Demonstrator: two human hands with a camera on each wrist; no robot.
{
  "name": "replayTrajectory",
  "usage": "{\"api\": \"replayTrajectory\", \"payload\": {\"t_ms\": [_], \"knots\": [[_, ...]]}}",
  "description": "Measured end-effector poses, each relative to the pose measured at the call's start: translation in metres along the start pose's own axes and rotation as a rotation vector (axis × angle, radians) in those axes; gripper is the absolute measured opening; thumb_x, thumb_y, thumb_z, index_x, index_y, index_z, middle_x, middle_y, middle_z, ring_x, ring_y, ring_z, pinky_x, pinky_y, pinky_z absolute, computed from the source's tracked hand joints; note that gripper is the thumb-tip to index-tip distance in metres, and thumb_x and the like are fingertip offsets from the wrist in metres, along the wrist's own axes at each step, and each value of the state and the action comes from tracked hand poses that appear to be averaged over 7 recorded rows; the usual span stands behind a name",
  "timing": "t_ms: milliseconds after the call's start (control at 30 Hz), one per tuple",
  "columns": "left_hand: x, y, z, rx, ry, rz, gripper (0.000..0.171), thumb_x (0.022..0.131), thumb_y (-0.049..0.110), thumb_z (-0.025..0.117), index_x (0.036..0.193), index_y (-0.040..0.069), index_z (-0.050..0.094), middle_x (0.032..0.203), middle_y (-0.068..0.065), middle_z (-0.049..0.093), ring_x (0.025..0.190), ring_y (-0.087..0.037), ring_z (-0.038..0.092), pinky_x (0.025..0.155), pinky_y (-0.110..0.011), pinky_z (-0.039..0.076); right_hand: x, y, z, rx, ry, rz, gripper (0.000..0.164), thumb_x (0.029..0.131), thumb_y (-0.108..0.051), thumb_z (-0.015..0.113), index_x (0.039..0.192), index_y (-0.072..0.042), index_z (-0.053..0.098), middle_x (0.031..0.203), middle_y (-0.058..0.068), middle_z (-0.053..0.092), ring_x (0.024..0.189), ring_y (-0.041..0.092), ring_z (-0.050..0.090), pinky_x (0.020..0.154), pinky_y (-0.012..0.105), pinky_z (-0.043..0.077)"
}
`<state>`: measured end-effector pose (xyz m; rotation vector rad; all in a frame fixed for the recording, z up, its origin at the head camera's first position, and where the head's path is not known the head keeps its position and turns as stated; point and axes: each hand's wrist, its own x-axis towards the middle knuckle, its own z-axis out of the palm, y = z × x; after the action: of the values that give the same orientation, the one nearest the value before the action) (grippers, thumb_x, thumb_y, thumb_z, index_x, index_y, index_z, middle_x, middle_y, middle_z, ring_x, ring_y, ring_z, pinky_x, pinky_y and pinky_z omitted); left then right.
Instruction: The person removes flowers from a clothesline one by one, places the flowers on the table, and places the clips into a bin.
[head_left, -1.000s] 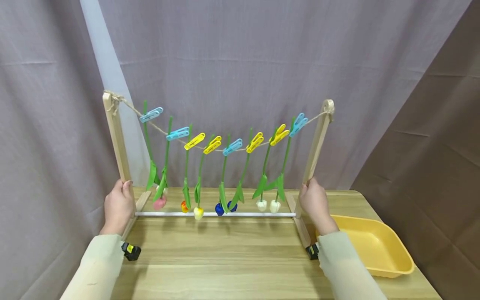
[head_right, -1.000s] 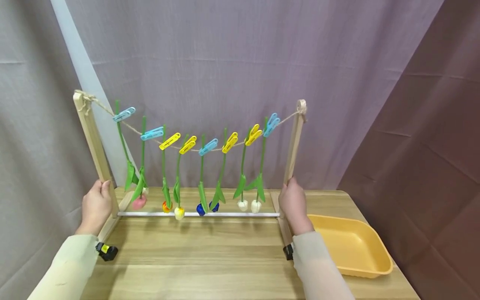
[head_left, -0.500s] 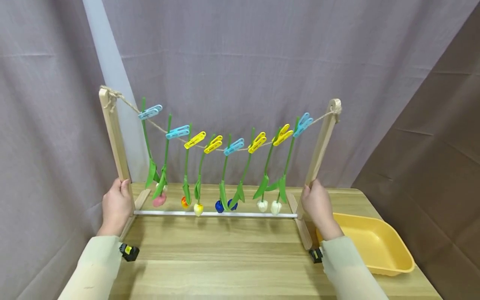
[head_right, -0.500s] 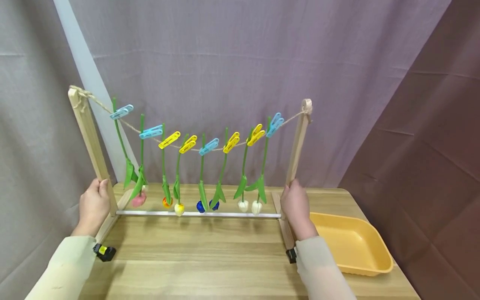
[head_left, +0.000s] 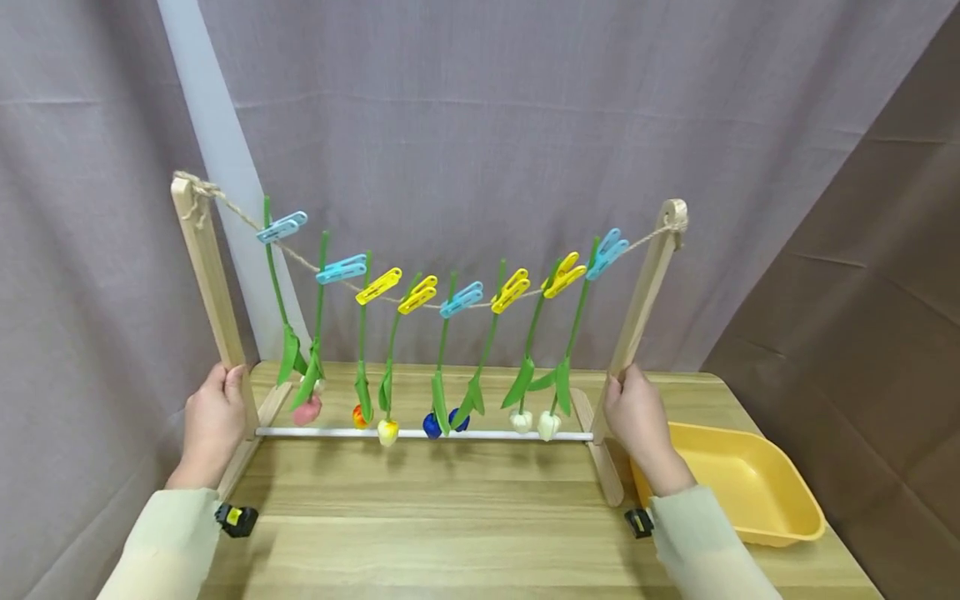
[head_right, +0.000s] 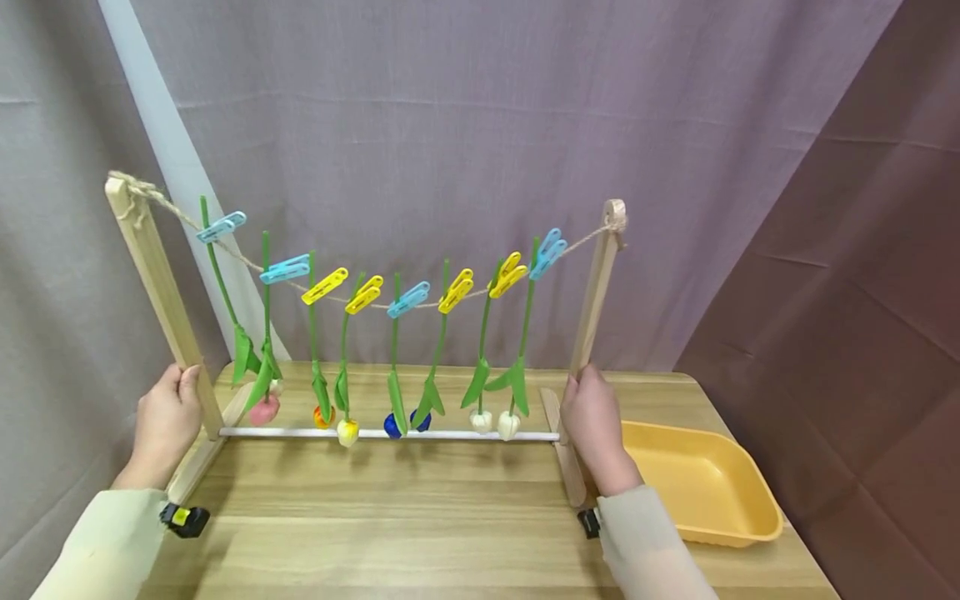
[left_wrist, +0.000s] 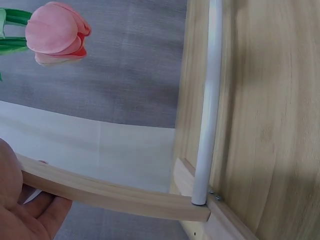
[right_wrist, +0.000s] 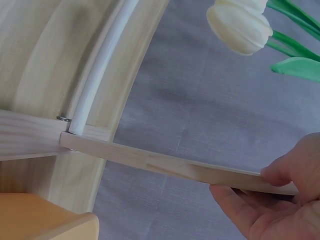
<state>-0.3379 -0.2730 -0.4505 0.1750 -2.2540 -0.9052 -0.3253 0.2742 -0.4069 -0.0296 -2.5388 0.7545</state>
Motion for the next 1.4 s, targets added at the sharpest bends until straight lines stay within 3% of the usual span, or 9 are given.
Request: {"api": "replayTrajectory", "payload": {"t_ms": [300,433,567,867,1167,1400], "knots": [[-0.003,0.002,-0.012,-0.004,-0.044,0.044,0.031,0.105,0.027,0.041,0.096,0.001,0.055,0.075,-0.024,0.056,0.067,-0.041,0.052,0.058,-0.054,0.040,-0.005,0.004,-0.008,0.023,-0.057,-0.019,0.022,0.099,-0.011,0.047,0.102,0.010,0.052,0.083,0.022,0.059,0.064,0.028,0.057,0.050,0.037,0.049],[-0.004,0.004,-0.016,0.029,-0.056,0.073,0.032,0.105,0.028,0.040,0.088,0.003,0.051,0.061,-0.014,0.043,0.059,-0.035,0.045,0.053,-0.045,0.036,-0.007,0.005,-0.013,0.017,-0.059,-0.054,0.024,0.099,-0.012,0.046,0.107,0.010,0.051,0.092,0.028,0.061,0.074,0.034,0.062,0.056,0.042,0.054],[-0.005,0.003,-0.017,0.049,-0.064,0.083,0.032,0.105,0.029,0.040,0.084,0.006,0.047,0.058,-0.009,0.036,0.059,-0.032,0.043,0.053,-0.041,0.034,-0.007,0.006,-0.014,0.022,-0.055,-0.071,0.024,0.099,-0.011,0.047,0.110,0.010,0.050,0.099,0.031,0.062,0.083,0.040,0.064,0.063,0.047,0.056],[-0.007,-0.001,-0.018,0.068,-0.116,0.063,0.033,0.106,0.032,0.036,0.088,0.005,0.047,0.061,-0.008,0.037,0.056,-0.027,0.041,0.050,-0.037,0.033,-0.007,0.009,-0.014,0.033,-0.062,-0.111,0.024,0.097,-0.009,0.050,0.113,0.009,0.051,0.100,0.032,0.063,0.086,0.043,0.065,0.064,0.048,0.057],[-0.007,-0.001,-0.016,0.052,-0.093,0.061,0.030,0.105,0.026,0.039,0.094,0.001,0.050,0.071,-0.015,0.048,0.066,-0.034,0.047,0.057,-0.045,0.035,-0.004,0.010,-0.014,0.048,-0.090,-0.132,0.023,0.096,-0.008,0.053,0.113,0.009,0.051,0.102,0.031,0.063,0.092,0.042,0.065,0.069,0.048,0.057],[-0.005,-0.002,-0.013,0.064,-0.106,0.069,0.029,0.105,0.026,0.040,0.090,0.002,0.049,0.069,-0.012,0.044,0.065,-0.031,0.045,0.056,-0.041,0.033,-0.002,0.016,-0.012,0.060,-0.131,-0.139,0.023,0.096,-0.008,0.054,0.113,0.008,0.051,0.106,0.029,0.062,0.096,0.043,0.064,0.070,0.045,0.057]]}}
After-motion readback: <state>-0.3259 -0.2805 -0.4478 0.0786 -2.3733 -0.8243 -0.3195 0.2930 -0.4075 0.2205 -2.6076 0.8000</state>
